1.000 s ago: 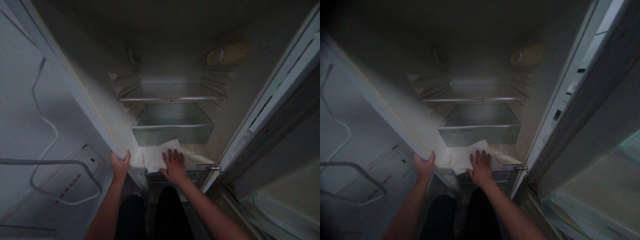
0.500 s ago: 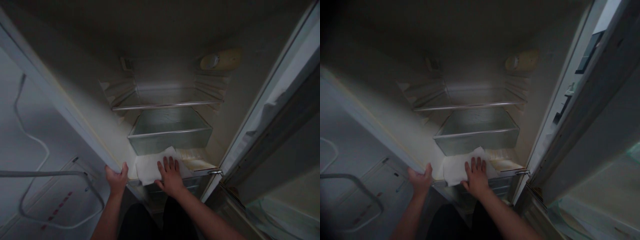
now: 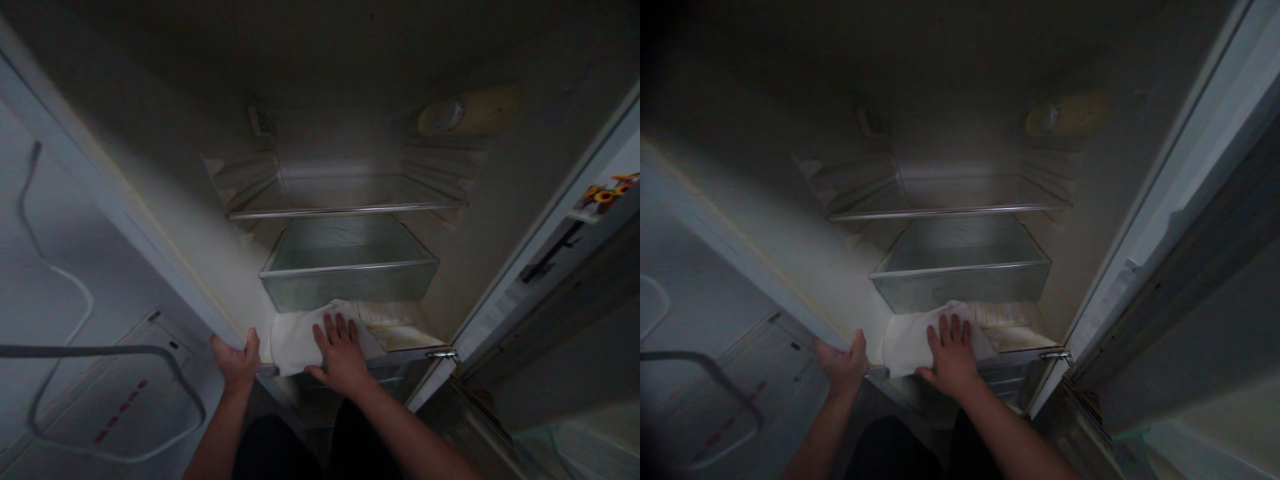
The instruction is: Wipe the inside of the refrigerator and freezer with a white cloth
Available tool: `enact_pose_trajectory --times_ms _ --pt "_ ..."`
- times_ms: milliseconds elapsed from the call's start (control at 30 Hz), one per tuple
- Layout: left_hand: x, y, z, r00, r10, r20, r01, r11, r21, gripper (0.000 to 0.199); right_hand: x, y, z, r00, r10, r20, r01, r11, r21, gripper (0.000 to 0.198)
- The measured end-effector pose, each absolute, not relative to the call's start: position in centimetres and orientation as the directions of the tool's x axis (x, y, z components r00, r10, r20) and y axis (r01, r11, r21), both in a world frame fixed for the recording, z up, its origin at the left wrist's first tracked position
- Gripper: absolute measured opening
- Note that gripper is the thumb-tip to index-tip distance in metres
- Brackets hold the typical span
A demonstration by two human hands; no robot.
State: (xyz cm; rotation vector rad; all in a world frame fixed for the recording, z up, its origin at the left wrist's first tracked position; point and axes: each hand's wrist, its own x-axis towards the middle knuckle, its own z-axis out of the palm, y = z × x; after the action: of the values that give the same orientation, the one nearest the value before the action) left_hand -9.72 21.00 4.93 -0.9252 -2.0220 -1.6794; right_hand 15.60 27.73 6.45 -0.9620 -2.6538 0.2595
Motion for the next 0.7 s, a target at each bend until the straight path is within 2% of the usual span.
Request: enact_pose_trajectory --times_ms 267,700 --pt "-9.2 20.9 5.4 -0.748 0.176 0.639 0.662 0.152 0.733 0.057 16.1 28.7 6.9 -0.761 0.614 0.212 0.554 0.784 -0.281 0.089" --pt "-9.0 20.9 5.6 -0.744 0.157 0.649 0.668 0.178 0.723 0.054 15.7 29.1 6.8 -0.749 0.612 0.254 0.544 0.787 -0.292 0.090"
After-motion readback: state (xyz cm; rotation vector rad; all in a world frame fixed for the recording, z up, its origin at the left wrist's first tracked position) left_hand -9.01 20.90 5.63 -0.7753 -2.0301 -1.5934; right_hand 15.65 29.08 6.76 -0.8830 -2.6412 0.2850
